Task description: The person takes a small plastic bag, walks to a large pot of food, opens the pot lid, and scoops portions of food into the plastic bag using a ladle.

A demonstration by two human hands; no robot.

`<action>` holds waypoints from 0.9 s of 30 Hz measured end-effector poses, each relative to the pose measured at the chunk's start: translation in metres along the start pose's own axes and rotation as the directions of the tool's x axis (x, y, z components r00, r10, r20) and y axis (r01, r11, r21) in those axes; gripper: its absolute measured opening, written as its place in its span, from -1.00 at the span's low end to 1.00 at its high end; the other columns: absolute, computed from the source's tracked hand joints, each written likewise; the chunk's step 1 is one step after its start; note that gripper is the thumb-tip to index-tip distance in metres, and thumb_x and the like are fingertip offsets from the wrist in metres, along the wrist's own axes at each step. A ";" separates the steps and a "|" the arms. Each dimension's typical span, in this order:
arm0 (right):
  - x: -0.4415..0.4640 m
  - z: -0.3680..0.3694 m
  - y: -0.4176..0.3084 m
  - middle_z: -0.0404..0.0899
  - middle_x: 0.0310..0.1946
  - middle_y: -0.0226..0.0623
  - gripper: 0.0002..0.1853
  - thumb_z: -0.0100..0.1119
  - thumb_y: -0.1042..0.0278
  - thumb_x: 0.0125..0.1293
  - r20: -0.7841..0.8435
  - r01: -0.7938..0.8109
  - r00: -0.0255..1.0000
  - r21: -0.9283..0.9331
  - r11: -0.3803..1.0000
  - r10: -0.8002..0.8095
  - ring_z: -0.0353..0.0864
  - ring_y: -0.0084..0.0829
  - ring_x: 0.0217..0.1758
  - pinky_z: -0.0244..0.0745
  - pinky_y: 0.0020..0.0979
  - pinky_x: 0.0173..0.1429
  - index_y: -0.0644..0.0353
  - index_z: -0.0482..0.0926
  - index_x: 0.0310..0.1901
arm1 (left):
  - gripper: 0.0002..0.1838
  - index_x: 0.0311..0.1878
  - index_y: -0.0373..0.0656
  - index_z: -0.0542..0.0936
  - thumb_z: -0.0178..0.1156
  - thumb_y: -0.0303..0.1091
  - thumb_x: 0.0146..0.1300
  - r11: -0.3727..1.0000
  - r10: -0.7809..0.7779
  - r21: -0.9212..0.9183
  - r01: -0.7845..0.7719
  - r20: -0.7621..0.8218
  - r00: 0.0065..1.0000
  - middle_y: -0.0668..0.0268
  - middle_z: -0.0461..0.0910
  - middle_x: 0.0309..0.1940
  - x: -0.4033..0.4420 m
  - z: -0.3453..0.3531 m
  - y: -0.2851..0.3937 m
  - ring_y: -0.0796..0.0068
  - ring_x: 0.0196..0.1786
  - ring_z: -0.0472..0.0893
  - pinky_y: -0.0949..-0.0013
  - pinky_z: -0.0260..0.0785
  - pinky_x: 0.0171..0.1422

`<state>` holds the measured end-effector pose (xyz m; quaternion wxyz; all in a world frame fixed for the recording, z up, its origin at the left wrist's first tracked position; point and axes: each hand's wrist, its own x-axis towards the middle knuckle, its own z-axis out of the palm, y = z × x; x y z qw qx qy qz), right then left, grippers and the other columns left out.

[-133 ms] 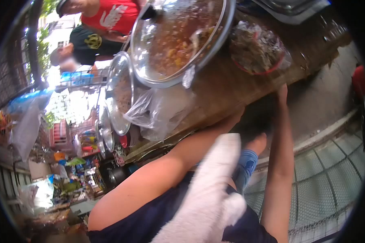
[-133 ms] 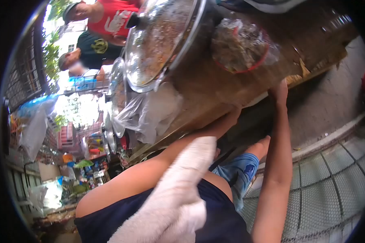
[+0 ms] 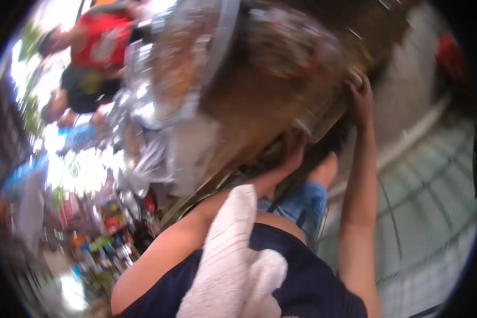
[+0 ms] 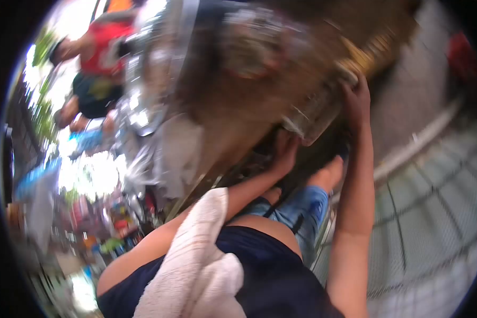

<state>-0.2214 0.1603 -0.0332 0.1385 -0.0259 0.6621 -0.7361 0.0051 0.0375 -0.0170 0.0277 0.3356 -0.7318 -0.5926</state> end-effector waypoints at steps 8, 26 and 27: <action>-0.141 -0.265 0.070 0.48 0.08 -0.01 -0.54 0.07 0.46 0.33 -0.712 0.054 0.651 0.392 0.918 0.265 0.55 -0.18 0.10 0.52 -0.24 0.18 0.40 0.33 0.23 | -0.73 0.12 -0.26 0.48 0.06 -0.46 0.39 0.846 0.179 0.469 -0.254 0.199 0.964 0.12 0.57 -0.05 0.030 -0.017 -0.016 0.33 0.05 0.57 0.34 0.42 0.12; -0.127 -0.280 0.165 0.50 0.10 -0.09 -0.55 0.04 0.43 0.37 -0.731 0.035 0.594 0.440 0.897 0.335 0.54 -0.24 0.10 0.45 -0.23 0.23 0.36 0.26 0.25 | -0.60 0.13 -0.22 0.49 -0.09 -0.14 0.44 0.394 -0.153 0.869 0.300 -0.259 0.954 0.26 0.56 -0.01 0.342 -0.008 -0.164 0.36 0.00 0.55 0.30 0.42 0.09; -0.119 -0.276 0.166 0.50 0.09 -0.10 -0.54 0.04 0.43 0.36 -0.689 0.067 0.646 0.480 0.875 0.328 0.54 -0.23 0.10 0.45 -0.22 0.23 0.35 0.27 0.25 | -0.59 0.13 -0.21 0.49 -0.10 -0.12 0.44 0.516 -0.139 0.795 0.318 -0.289 0.947 0.26 0.56 0.00 0.337 -0.009 -0.160 0.35 0.01 0.54 0.29 0.42 0.10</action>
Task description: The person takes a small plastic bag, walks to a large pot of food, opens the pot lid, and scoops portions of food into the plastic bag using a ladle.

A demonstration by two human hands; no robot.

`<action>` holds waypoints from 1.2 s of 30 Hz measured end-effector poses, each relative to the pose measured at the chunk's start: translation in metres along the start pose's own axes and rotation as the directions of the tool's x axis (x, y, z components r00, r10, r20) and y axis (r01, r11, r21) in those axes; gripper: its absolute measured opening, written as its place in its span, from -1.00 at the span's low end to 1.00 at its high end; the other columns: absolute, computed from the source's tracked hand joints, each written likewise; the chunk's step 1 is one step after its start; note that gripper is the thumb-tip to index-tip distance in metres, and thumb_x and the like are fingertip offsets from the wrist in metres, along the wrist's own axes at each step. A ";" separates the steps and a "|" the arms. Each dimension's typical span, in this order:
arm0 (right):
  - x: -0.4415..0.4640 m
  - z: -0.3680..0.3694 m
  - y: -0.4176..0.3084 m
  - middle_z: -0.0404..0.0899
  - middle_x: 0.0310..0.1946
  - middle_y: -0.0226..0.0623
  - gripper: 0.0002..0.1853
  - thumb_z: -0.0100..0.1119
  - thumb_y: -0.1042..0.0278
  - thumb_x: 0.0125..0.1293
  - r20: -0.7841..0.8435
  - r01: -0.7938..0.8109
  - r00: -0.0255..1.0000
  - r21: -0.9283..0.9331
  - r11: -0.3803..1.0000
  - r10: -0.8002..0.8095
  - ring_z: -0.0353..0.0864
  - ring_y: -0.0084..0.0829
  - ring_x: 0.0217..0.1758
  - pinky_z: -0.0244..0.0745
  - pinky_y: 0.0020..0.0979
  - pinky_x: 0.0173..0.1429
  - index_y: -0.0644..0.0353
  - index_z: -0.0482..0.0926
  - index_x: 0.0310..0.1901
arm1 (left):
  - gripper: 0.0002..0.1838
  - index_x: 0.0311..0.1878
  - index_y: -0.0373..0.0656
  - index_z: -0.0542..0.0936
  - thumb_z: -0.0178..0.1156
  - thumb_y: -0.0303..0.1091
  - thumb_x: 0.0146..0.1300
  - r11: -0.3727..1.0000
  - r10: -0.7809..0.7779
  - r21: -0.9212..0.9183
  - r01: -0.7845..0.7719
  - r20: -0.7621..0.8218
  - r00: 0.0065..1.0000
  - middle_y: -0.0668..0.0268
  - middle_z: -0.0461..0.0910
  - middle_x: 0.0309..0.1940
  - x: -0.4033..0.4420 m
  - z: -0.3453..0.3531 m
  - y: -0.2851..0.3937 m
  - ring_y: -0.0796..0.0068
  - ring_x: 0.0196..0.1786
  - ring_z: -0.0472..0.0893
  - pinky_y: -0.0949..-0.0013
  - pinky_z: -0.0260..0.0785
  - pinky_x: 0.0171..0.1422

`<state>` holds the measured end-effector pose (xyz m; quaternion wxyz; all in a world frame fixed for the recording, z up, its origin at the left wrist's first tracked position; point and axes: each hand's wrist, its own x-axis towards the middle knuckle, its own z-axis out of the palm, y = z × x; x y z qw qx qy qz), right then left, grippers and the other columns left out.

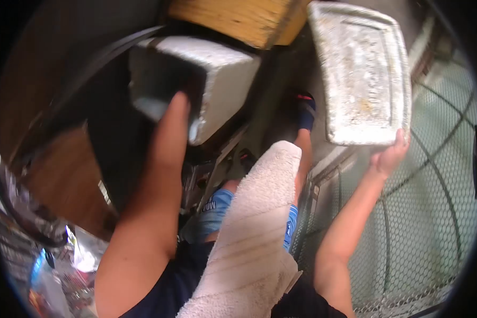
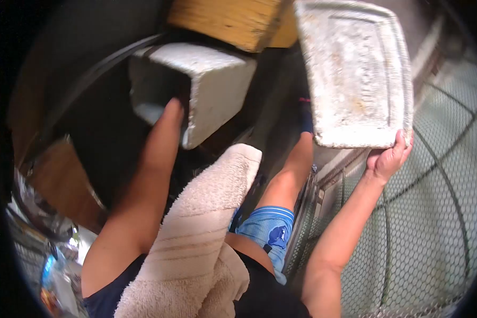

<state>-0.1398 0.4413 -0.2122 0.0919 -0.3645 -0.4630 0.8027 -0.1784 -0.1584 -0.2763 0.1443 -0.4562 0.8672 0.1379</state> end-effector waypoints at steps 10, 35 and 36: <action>0.038 0.228 0.082 0.54 -0.14 -0.18 -0.47 0.30 0.38 0.30 0.197 0.087 0.975 0.079 0.993 -0.101 0.56 -0.42 -0.11 0.54 -0.46 0.00 0.31 0.23 0.17 | -0.55 0.14 -0.27 0.48 0.07 -0.13 0.33 0.308 -0.238 -0.950 -0.040 -0.118 0.964 0.11 0.54 0.04 -0.039 -0.103 0.012 0.15 -0.03 0.57 0.14 0.42 0.12; -0.007 0.140 0.043 0.53 -0.01 -0.13 -0.58 0.13 0.49 0.39 0.145 0.083 0.985 0.061 0.995 -0.091 0.54 -0.37 0.04 0.49 -0.34 0.17 0.34 0.26 0.21 | -0.49 0.20 -0.19 0.42 0.22 -0.19 0.23 0.598 0.410 0.568 -0.566 0.390 0.825 0.06 0.47 0.12 -0.006 0.000 0.011 0.10 0.14 0.48 0.08 0.32 0.24; -0.008 0.136 0.038 0.52 0.01 -0.11 -0.58 0.12 0.48 0.39 0.157 0.074 0.984 0.083 0.994 -0.086 0.54 -0.36 0.06 0.48 -0.33 0.19 0.33 0.26 0.21 | -0.50 0.19 -0.19 0.42 0.22 -0.19 0.23 0.624 0.408 0.556 -0.549 0.368 0.836 0.06 0.47 0.10 -0.009 0.001 0.015 0.09 0.13 0.48 0.08 0.32 0.24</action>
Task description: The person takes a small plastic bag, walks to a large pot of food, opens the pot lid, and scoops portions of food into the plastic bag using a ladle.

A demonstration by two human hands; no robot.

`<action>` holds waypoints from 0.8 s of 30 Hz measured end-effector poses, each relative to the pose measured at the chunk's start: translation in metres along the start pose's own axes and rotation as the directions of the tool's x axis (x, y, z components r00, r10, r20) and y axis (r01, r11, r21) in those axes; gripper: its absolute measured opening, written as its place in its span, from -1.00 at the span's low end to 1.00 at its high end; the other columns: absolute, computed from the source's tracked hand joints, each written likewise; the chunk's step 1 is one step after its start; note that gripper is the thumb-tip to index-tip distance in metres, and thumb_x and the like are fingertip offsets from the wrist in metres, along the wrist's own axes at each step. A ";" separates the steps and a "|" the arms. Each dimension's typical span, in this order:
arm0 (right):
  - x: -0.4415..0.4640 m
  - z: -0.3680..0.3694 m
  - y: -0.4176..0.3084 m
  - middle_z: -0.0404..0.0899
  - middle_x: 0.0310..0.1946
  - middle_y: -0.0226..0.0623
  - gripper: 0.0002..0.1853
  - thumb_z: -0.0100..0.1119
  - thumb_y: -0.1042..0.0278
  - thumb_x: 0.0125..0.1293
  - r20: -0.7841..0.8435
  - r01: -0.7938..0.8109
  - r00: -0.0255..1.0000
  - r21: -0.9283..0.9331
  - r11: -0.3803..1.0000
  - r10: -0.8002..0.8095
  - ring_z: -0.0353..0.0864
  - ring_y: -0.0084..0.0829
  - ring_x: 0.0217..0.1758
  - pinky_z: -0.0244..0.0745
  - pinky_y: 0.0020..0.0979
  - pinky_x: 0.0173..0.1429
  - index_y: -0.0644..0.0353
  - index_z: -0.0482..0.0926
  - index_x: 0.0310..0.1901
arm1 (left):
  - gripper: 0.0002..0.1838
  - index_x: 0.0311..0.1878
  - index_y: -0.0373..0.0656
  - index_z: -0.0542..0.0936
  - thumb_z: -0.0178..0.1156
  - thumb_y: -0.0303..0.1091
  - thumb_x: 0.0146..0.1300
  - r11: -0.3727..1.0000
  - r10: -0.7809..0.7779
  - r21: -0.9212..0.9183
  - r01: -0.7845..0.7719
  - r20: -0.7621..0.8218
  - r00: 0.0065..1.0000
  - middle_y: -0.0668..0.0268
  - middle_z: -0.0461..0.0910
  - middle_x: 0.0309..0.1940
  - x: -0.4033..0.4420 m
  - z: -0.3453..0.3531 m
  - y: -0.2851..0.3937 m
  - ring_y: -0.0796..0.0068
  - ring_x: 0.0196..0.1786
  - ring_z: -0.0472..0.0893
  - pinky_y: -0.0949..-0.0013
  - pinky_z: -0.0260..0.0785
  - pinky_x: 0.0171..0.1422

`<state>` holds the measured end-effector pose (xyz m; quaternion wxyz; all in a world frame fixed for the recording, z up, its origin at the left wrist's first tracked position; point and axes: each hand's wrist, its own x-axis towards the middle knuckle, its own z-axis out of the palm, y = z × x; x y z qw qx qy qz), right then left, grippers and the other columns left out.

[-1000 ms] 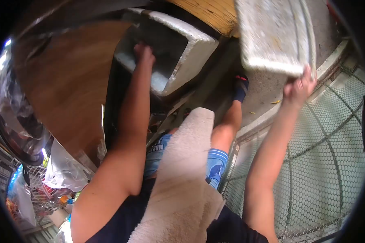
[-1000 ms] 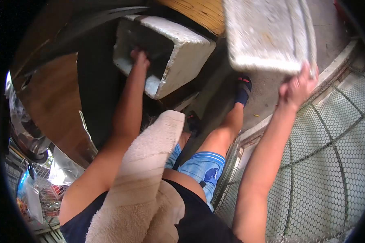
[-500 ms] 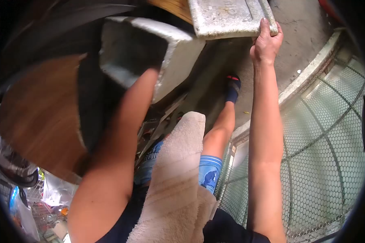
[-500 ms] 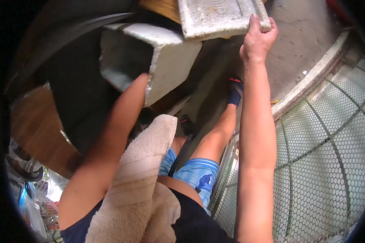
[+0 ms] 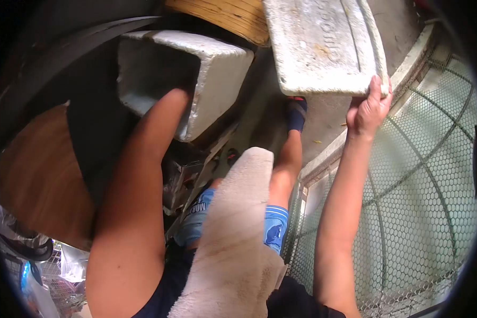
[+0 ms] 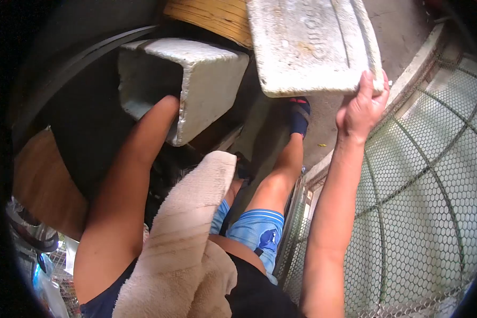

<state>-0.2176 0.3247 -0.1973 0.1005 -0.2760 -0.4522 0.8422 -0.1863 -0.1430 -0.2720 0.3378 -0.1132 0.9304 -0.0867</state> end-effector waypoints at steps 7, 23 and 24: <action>-0.005 -0.037 -0.029 0.49 0.09 -0.06 -0.54 0.02 0.49 0.39 -0.035 -0.060 0.998 0.029 0.998 0.061 0.49 -0.24 0.16 0.39 -0.21 0.29 0.28 0.24 0.29 | -0.54 0.11 -0.20 0.46 0.24 -0.17 0.21 0.942 -0.226 -0.269 0.200 -0.066 0.972 0.04 0.50 0.02 -0.013 -0.008 0.003 0.07 0.06 0.51 0.07 0.35 0.18; 0.000 -0.116 -0.113 0.46 0.17 -0.15 -0.50 -0.03 0.35 0.20 -0.048 -0.310 0.950 -0.046 0.950 0.308 0.44 -0.15 0.20 0.36 0.00 0.30 0.22 0.41 0.21 | -0.62 -0.08 -0.12 0.54 0.34 -0.11 0.12 0.481 -0.005 -0.748 -0.457 -0.524 0.852 0.12 0.51 -0.20 -0.331 -0.160 0.069 0.09 -0.07 0.52 0.10 0.40 0.02; 0.010 -0.121 -0.127 0.47 0.15 -0.17 -0.47 0.02 0.33 0.20 0.039 -0.350 0.936 -0.018 0.937 0.350 0.41 -0.15 0.24 0.34 -0.01 0.32 0.19 0.40 0.24 | -0.63 -0.12 -0.12 0.55 0.35 -0.11 0.11 0.457 0.049 -0.742 -0.491 -0.530 0.847 0.14 0.50 -0.20 -0.361 -0.168 0.062 0.11 -0.07 0.52 0.12 0.40 0.00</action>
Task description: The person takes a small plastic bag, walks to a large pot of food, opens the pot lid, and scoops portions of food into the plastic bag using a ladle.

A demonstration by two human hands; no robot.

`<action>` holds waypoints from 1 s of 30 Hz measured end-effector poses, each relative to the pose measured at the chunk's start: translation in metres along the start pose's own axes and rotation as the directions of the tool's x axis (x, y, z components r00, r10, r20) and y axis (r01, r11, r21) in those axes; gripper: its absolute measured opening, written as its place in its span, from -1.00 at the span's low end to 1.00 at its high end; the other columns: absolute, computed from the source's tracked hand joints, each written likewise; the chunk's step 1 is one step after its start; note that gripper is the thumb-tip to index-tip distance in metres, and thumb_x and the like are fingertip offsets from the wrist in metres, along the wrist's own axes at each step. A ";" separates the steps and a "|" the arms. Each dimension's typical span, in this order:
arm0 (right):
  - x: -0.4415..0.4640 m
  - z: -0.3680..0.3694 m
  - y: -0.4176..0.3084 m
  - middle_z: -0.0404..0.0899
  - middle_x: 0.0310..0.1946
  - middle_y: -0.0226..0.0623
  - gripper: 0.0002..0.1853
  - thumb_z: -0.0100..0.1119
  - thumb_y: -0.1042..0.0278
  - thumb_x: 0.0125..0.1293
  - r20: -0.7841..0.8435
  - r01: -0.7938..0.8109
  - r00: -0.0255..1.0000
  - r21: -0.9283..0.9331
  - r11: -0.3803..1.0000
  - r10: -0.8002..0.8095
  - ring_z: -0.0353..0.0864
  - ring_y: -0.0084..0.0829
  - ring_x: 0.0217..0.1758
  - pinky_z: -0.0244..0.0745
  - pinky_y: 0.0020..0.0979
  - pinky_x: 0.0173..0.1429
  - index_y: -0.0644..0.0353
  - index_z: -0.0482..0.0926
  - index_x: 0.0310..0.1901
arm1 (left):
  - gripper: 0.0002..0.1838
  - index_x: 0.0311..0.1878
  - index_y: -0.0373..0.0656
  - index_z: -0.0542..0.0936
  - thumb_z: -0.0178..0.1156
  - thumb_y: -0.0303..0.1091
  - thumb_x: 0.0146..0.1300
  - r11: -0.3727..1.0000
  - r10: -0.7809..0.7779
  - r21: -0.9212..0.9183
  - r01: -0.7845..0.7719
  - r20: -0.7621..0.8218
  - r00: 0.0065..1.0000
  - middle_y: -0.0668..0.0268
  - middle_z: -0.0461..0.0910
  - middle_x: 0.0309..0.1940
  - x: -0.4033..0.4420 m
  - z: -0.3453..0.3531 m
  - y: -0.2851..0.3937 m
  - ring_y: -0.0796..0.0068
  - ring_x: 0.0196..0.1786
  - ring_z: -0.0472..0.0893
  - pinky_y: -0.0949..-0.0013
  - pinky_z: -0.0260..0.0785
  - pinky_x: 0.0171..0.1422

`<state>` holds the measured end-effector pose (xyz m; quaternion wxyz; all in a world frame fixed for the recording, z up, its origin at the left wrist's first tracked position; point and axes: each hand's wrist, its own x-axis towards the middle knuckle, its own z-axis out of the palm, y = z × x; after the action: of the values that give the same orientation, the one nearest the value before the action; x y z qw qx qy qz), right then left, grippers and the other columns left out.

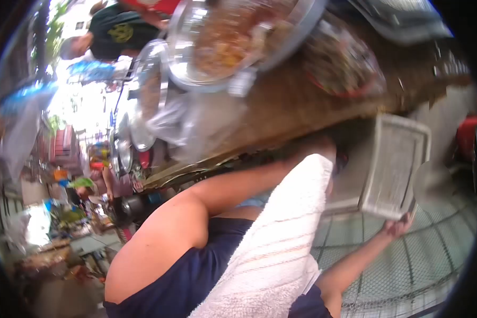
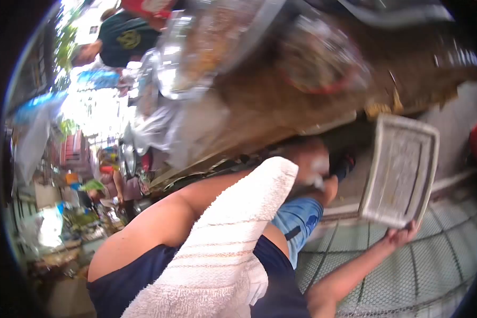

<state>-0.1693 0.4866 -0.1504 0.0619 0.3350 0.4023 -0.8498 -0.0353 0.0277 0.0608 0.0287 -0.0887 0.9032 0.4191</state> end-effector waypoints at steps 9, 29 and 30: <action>-0.179 0.135 -0.111 0.38 0.25 -0.09 -0.36 0.02 0.12 0.21 0.298 0.160 0.951 -0.254 0.954 -0.080 0.34 -0.10 0.32 0.30 -0.06 0.36 0.23 0.32 0.31 | -0.68 -0.05 -0.23 0.59 0.28 -0.26 0.18 0.894 -0.421 -0.210 0.396 -0.096 0.902 0.13 0.67 -0.22 -0.194 -0.190 0.046 0.24 -0.15 0.67 0.25 0.50 -0.02; -0.124 0.286 0.204 0.61 -0.27 -0.18 -0.61 0.17 0.10 0.27 0.897 0.886 0.434 -0.441 -0.143 -0.079 0.60 -0.22 -0.21 0.49 -0.17 -0.10 0.31 0.56 -0.10 | -0.44 0.07 -0.35 0.54 0.00 0.04 0.39 0.581 -0.754 -0.633 0.512 -0.180 0.632 -0.11 0.62 -0.10 -0.191 -0.226 -0.002 0.03 0.02 0.61 0.20 0.35 0.14; -0.175 0.298 0.174 0.62 -0.38 -0.21 -0.68 0.20 0.19 0.25 0.779 0.778 0.627 -0.627 0.037 0.025 0.62 -0.29 -0.29 0.48 -0.22 -0.18 0.30 0.58 -0.16 | -0.47 0.03 -0.35 0.55 -0.01 0.02 0.39 0.578 -0.754 -0.612 0.540 -0.147 0.640 -0.11 0.63 -0.17 -0.193 -0.232 -0.003 0.02 -0.02 0.62 0.18 0.36 0.11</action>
<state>-0.1248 0.1250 -0.0195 0.1315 -0.2107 0.8727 -0.4203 0.1601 -0.1248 0.2327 -0.0231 -0.5059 0.6422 0.5755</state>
